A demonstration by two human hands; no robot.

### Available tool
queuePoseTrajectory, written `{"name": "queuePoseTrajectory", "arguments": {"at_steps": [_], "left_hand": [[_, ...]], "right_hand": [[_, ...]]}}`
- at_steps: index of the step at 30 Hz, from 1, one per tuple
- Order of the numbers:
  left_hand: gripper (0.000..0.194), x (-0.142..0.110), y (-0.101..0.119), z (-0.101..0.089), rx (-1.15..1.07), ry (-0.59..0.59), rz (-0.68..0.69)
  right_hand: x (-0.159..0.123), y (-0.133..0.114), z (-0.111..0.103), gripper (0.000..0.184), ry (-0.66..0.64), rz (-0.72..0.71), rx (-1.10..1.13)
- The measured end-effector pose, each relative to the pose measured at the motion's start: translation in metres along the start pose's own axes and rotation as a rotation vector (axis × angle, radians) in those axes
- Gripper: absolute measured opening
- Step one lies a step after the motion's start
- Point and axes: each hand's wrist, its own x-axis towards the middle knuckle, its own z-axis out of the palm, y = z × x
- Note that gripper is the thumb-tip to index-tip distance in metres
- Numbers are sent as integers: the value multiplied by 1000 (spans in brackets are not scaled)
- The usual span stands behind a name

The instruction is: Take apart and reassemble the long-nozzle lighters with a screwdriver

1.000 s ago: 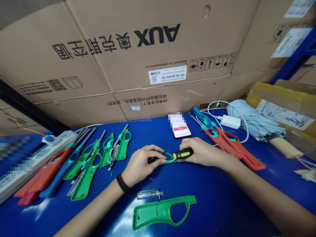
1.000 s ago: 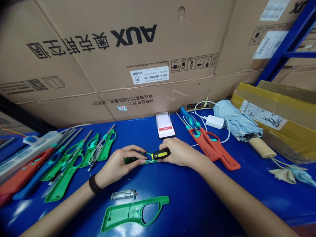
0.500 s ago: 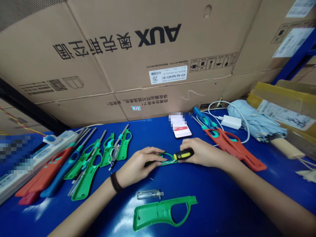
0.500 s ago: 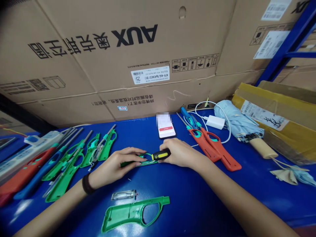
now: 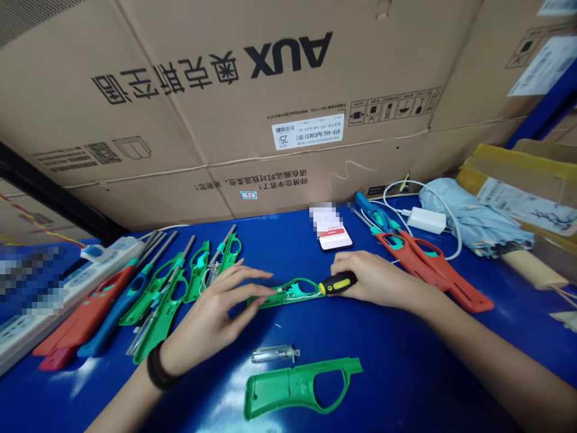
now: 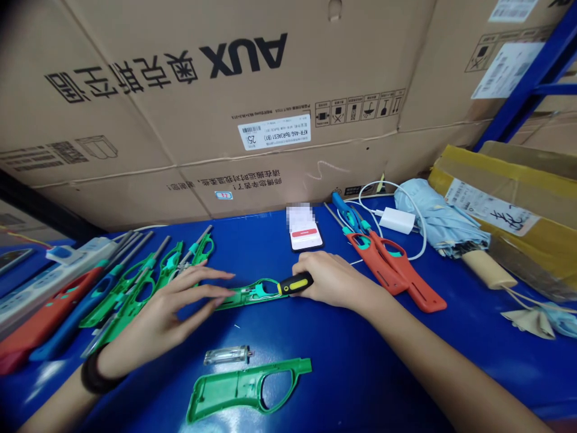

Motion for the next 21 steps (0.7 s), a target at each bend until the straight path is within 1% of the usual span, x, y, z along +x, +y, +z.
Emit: {"name": "queuePoseTrajectory", "arguments": {"at_steps": [3, 5, 7, 9, 15, 21], "left_hand": [[16, -18, 14, -3, 13, -41, -45], [13, -29, 23, -3, 23, -97, -55], [15, -38, 30, -1, 42, -156, -54], [19, -43, 34, 2, 59, -171, -51], [17, -43, 31, 10, 68, -154, -96], [13, -41, 23, 6, 78, -147, -145]], "right_hand": [[-1, -1, 0, 13, 2, 6, -18], [-1, 0, 0, 13, 2, 11, -29], [-1, 1, 1, 12, 6, 12, -44], [-2, 1, 2, 11, 12, 9, -59], [-3, 1, 3, 11, 11, 9, -68], [-2, 1, 4, 8, 23, 6, -72]]}}
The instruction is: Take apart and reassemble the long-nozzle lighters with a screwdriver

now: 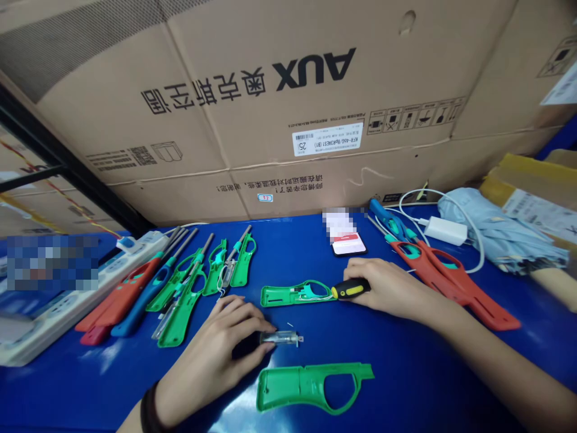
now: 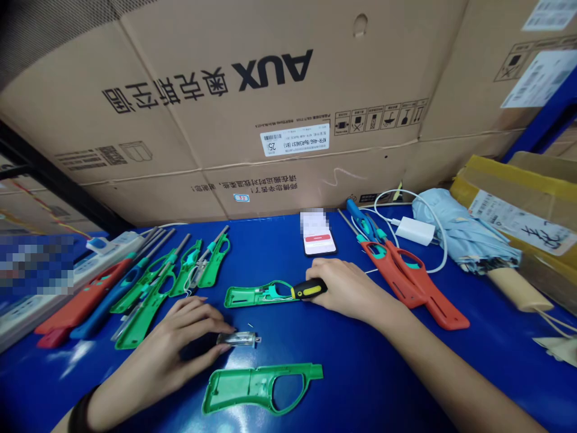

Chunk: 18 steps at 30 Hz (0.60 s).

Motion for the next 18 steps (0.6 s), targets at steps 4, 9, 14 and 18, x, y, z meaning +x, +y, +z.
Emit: {"name": "queuePoseTrajectory", "arguments": {"at_steps": [4, 9, 14, 18], "left_hand": [[14, 0, 0, 1, -2, -7, -2], [8, 0, 0, 1, -32, -25, -2], [6, 6, -5, -9, -70, -17, -10], [7, 16, -13, -15, -89, 30, 11]], "right_hand": [[0, -1, 0, 3, 26, -6, 13], [-3, -5, -1, 20, 97, -5, 96], [4, -21, -2, 17, 95, 40, 105], [25, -40, -6, 17, -2, -81, -8]]}}
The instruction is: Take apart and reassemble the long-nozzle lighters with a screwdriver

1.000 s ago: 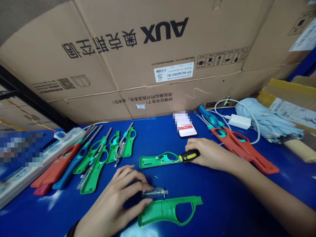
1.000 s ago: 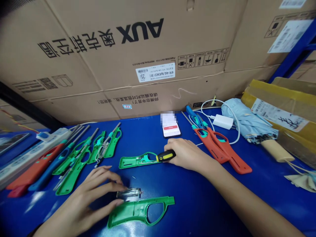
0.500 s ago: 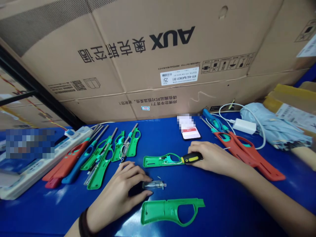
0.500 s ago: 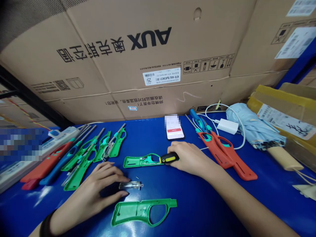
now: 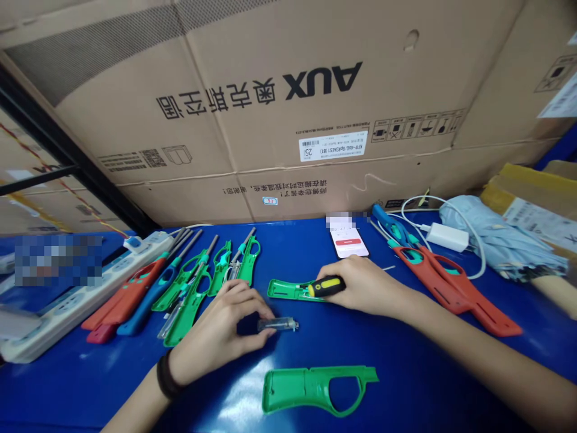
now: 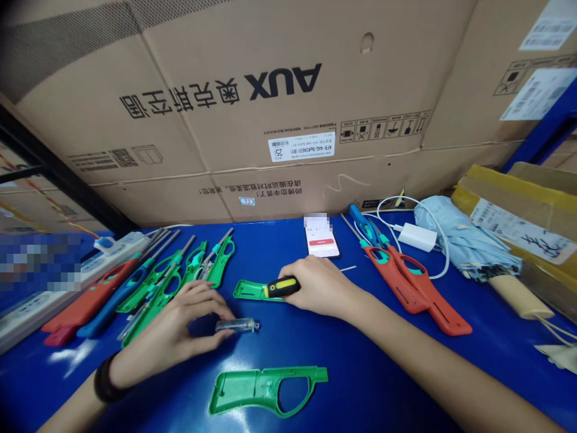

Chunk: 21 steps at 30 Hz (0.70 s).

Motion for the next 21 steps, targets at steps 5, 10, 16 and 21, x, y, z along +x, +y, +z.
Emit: {"name": "queuePoseTrajectory", "arguments": {"at_steps": [5, 10, 16, 21], "left_hand": [[8, 9, -15, 1, 11, 152, 15], [9, 11, -28, 5, -2, 199, 22], [13, 11, -32, 6, 19, 165, 13], [14, 18, -37, 5, 45, 110, 29]], "right_hand": [[31, -16, 0, 13, -86, -80, -95], [40, -19, 4, 12, -125, -91, -165], [41, -17, 7, 15, -161, -89, -188], [42, -17, 6, 18, -179, -97, -161]]}}
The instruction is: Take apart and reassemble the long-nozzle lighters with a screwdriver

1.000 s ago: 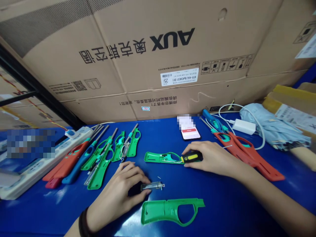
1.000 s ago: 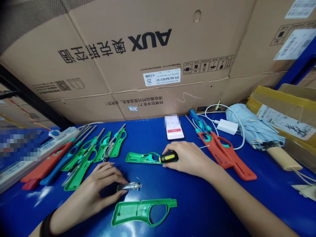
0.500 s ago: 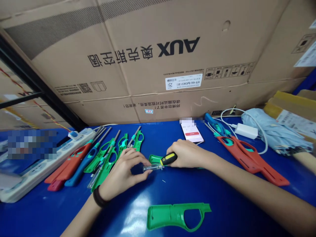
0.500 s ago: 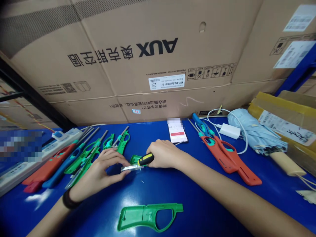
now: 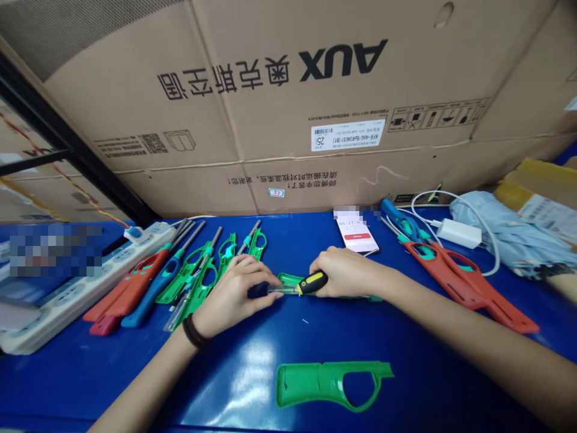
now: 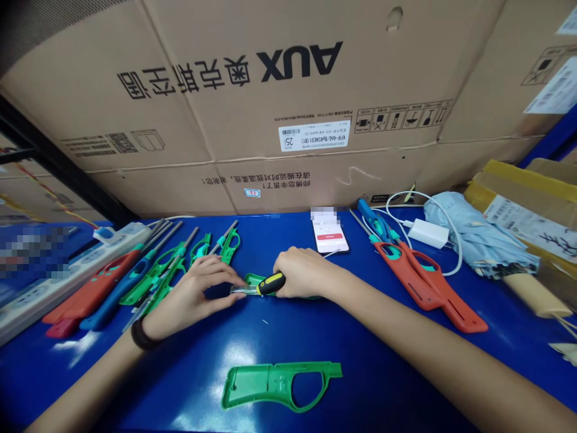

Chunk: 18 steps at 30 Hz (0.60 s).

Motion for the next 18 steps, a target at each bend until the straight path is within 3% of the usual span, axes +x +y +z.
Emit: {"name": "queuePoseTrajectory", "arguments": {"at_steps": [9, 18], "left_hand": [[12, 9, -3, 6, -187, -63, 62], [13, 2, 1, 10, -191, -22, 39]], "right_hand": [[1, 3, 0, 10, -33, -20, 112], [-6, 11, 10, 12, -75, 27, 368]]}}
